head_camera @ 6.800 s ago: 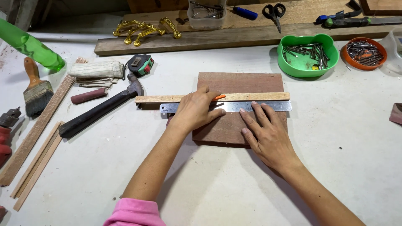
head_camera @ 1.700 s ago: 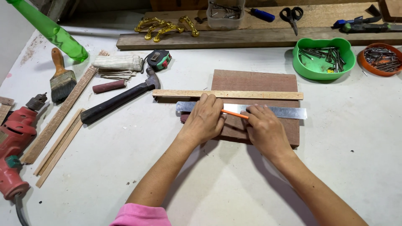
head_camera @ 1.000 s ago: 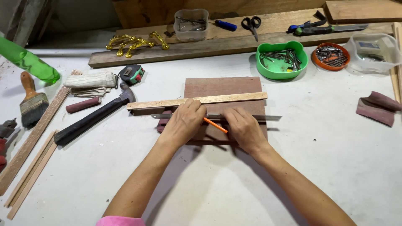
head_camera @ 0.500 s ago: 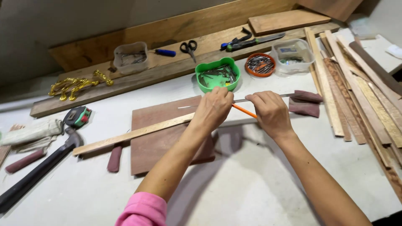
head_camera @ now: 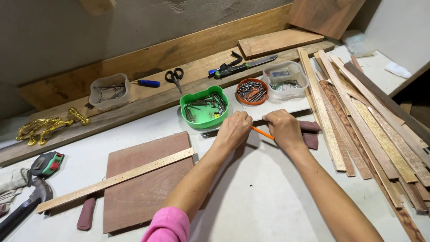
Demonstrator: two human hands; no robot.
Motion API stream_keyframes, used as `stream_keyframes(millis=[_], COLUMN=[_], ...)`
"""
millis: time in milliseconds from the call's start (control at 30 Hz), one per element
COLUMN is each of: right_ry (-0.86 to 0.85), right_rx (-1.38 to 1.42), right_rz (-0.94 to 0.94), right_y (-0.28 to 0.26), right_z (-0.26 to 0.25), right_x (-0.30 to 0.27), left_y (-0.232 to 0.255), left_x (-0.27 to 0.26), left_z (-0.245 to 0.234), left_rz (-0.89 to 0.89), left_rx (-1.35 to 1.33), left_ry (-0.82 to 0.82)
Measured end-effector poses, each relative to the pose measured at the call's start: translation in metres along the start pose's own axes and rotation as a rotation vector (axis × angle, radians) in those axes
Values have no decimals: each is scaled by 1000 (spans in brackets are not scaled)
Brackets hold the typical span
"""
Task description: Constructing and finishing a wooden frame by hammering, sanding, and measuring.
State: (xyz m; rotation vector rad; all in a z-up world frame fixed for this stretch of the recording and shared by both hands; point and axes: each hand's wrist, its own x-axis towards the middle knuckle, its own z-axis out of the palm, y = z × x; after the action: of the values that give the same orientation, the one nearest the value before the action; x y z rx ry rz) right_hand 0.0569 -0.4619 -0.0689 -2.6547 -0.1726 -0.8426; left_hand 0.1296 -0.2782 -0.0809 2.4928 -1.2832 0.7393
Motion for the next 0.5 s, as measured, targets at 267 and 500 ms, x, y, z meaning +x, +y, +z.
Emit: stream_keyframes(millis=[267,500], right_ry=[-207,-230], right_rx=[8,141], right_rz=[38,4], right_y=[-5,-36], right_z=[-16,-49], right_x=[-4,-1], left_y=[11,26], left_x=[-8,-22], left_z=[-12,-98], left_rz=[-148,-358], left_rx=[-151,-316], left_ry=[-155,-236])
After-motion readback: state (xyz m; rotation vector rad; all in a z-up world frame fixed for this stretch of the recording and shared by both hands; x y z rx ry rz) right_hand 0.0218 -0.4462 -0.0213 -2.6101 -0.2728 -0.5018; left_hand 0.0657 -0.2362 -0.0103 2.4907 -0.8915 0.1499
